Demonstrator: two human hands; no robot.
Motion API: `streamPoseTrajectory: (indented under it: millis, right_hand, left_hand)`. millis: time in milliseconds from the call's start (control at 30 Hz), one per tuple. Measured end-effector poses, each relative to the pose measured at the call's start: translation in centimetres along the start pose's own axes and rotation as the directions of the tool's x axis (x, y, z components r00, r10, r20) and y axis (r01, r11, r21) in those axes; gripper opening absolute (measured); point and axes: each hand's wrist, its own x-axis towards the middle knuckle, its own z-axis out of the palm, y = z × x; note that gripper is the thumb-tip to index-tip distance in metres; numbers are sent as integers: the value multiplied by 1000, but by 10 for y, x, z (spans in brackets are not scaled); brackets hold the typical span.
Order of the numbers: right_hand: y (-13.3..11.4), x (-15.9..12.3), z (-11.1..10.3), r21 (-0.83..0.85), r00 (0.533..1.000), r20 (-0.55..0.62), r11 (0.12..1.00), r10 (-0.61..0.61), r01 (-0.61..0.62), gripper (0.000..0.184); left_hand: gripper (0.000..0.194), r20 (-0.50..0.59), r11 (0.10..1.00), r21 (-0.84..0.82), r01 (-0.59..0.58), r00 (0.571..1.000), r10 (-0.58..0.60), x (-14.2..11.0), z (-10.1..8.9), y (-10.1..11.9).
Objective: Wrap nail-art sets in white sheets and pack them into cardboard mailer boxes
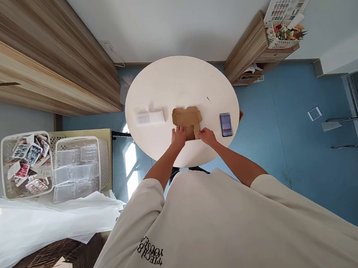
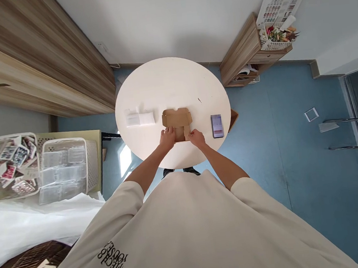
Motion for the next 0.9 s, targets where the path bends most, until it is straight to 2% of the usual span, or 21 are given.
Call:
streamPoseTrajectory:
  millis: [133,333,600,900]
  right_hand:
    - [-10,7,1,-172,1000,-18,985,17,-20,19]
    - [-16,17,2,-307,1000,-10,952,-9,5,16]
    - [-19,16,7,-418,999,-31,908,-44,27,11]
    - [-20,16,7,-463,998,-1,885,-55,48,16]
  left_hand:
    - [88,0,1000,7,3,1000,-3,1,2,-1]
    - [88,-6,1000,21,2,1000,-2,1,1,-1]
    - [89,-4,1000,19,-6,1000,6,0,2,-1]
    - [91,8,1000,8,-7,1000,7,-2,-1,-1]
